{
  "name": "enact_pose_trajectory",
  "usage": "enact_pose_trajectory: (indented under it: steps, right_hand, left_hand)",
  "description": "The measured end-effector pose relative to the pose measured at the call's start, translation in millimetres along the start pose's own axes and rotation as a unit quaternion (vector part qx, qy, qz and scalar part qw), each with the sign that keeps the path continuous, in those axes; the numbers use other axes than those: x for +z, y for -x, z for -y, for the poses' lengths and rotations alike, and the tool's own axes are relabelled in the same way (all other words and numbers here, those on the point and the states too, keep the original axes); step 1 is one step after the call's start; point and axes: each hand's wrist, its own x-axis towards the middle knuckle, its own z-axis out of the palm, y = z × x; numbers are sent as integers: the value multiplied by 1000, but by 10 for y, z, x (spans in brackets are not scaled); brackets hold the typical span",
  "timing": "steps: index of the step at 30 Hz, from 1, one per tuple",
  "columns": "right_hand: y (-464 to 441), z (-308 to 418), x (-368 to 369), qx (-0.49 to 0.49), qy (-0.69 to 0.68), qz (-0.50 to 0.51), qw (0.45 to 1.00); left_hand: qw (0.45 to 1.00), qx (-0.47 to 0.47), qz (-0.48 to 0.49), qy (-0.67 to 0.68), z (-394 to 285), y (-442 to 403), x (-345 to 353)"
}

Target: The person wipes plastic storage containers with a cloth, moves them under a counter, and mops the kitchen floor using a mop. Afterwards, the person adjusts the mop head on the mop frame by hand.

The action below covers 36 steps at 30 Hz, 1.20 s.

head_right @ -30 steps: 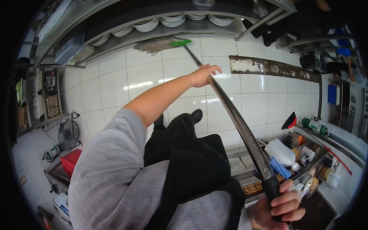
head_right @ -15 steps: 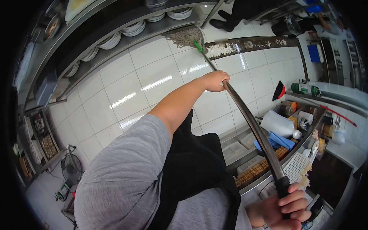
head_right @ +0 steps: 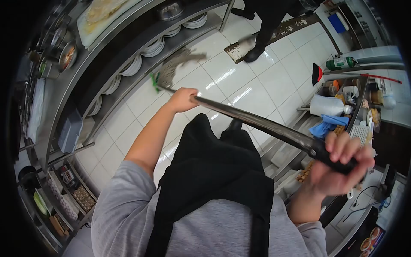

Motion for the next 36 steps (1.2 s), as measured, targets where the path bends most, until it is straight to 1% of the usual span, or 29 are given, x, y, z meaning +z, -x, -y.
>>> enact_pose_trajectory:
  steps: [3, 4, 5, 6, 7, 9, 11, 13, 15, 16, 17, 19, 21, 23, 24, 25, 26, 27, 29, 31, 33, 34, 35, 36]
  right_hand:
    - [158, -358, 311, 66, -36, -20, 997]
    - [233, -489, 403, 107, -52, -36, 992]
    - [314, -625, 518, 147, -62, -80, 984]
    - [413, -798, 519, 175, -58, -68, 981]
    - [511, -942, 573, 221, -24, -98, 970]
    - [736, -1240, 601, 322, -92, -146, 931]
    - [966, -1439, 540, 381, -122, -164, 902]
    - [1067, -1477, 460, 413, -112, -180, 886]
    - [1083, -1409, 275, 407, -109, -201, 884]
    - [1077, -1358, 151, 404, -104, -210, 884]
    - [1032, -1275, 7, 389, -85, -217, 891]
    - [863, -1012, -317, 366, -49, -239, 898]
    - [681, -676, -709, 338, -31, -252, 906]
    - [525, -306, -1086, 314, -28, -261, 912]
    - [474, -138, -1281, 300, -23, -252, 920]
    - [428, 37, -1482, 286, -18, -242, 927]
    - [373, 232, -1687, 264, -6, -223, 938]
    - [293, 456, -1863, 242, -17, -200, 949]
    - [89, 973, -2180, 185, -1, -177, 967]
    - [-87, 1562, -2449, 138, 18, -138, 981]
    - [-155, 2198, -2654, 88, 59, -105, 989]
    - [-73, 2507, -2726, 45, 112, -96, 988]
    - [-139, 2593, -2574, -27, 181, -165, 969]
    - [-204, 2680, -2421, -87, 256, -243, 932]
  left_hand:
    - [998, -53, -20, -9, 423, 673, -103]
    - [996, -84, 6, -26, 552, 903, -146]
    - [992, -114, 32, -43, 671, 1125, -184]
    - [988, -146, 35, -40, 802, 1354, -173]
    - [983, -177, 40, -38, 945, 1579, -131]
    - [968, -221, 106, -56, 1271, 1996, 22]
    - [953, -260, 147, -57, 1575, 2381, 287]
    - [941, -300, 146, -52, 1431, 2583, 425]
    - [952, -277, 106, -70, 1271, 2653, 656]
    - [960, -267, 56, -67, 1120, 2613, 779]
    - [960, -262, 66, -69, 997, 2520, 889]
    - [951, -275, 102, -97, 532, 2170, 1003]
    - [976, -203, 45, -70, 286, 1805, 1286]
    - [984, -166, 41, -52, -87, 1325, 1441]
    - [985, -160, 43, -54, -295, 1120, 1515]
    - [986, -158, 39, -28, -517, 918, 1594]
    - [987, -156, 36, -3, -750, 720, 1693]
    - [988, -147, 41, -6, -988, 537, 1824]
    - [994, -93, 33, 54, -1524, 195, 2113]
    - [990, -56, 82, 105, -2237, -121, 2272]
    - [982, 15, 111, 152, -2750, -341, 2555]
    - [972, 59, 128, 186, -2978, -429, 2689]
    - [959, 101, 143, 221, -3175, -509, 2819]
    - [958, 106, 147, 222, -3341, -584, 2947]
